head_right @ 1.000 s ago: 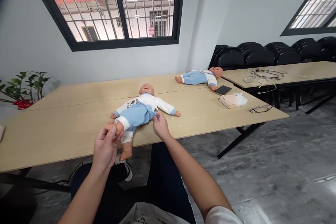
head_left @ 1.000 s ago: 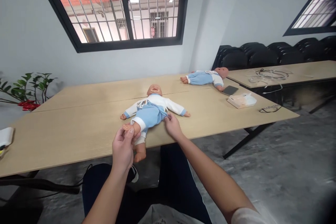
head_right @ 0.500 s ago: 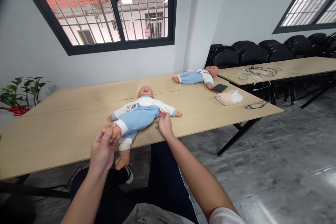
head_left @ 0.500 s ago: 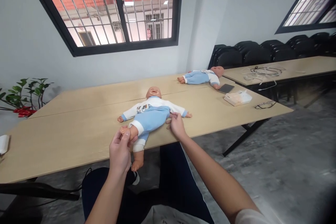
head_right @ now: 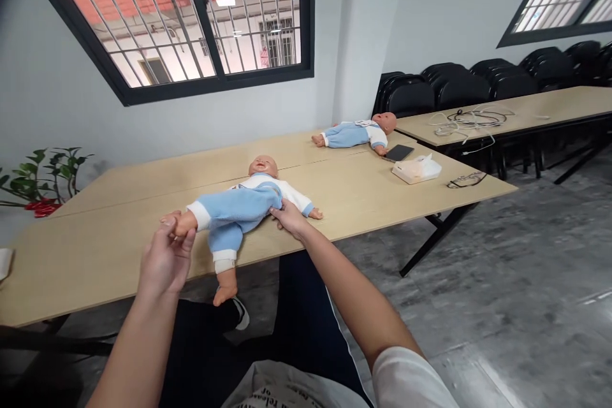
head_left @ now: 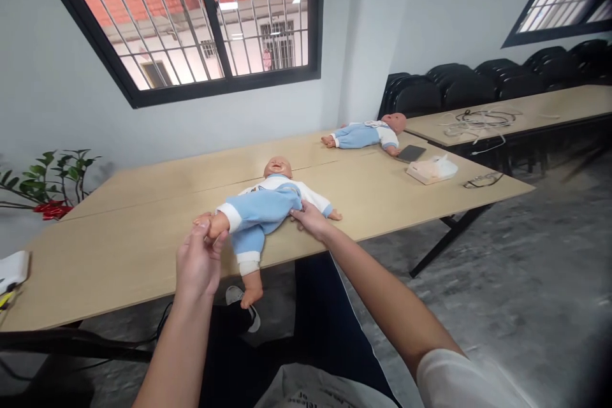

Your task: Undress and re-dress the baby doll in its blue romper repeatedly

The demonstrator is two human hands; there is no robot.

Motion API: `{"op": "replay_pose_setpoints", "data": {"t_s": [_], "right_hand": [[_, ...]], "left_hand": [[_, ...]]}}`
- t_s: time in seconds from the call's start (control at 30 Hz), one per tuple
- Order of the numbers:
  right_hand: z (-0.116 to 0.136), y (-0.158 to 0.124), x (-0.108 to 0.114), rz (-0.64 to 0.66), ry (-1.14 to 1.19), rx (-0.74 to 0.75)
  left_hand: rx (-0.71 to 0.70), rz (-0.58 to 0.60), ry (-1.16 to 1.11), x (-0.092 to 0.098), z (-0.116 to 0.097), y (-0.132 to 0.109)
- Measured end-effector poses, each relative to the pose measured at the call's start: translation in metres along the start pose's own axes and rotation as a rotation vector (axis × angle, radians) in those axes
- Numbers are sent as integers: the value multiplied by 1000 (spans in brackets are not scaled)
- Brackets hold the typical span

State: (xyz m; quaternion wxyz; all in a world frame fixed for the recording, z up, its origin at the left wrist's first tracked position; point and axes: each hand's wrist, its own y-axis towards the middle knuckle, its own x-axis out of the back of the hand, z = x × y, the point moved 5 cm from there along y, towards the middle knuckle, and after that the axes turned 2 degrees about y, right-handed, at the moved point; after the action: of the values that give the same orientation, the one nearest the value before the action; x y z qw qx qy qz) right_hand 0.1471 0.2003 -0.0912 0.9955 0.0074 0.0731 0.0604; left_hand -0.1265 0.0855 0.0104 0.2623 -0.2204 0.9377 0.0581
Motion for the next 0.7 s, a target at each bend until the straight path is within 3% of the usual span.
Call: {"op": "replay_pose_setpoints", "data": {"t_s": [0.13,0.23,0.3,0.4,0.6,0.7], "right_hand": [[9,-3,4,102,73,38],[13,-5,9,184,-10,5],[13,-3,14,163,-104,-11],[10,5,24,27,-222,12],[5,24,37,-367,-358,36],[6,26,35,-471,-358,19]], "left_hand": [[18,-60,-14,11,-10,11],[33,-60,-31,15,-10,15],[37,-58,-27,17,-8,15],[22,-47,18,21,-5,14],[-51,11,124,25,-3,11],[-65,18,134,23,0,6]]}}
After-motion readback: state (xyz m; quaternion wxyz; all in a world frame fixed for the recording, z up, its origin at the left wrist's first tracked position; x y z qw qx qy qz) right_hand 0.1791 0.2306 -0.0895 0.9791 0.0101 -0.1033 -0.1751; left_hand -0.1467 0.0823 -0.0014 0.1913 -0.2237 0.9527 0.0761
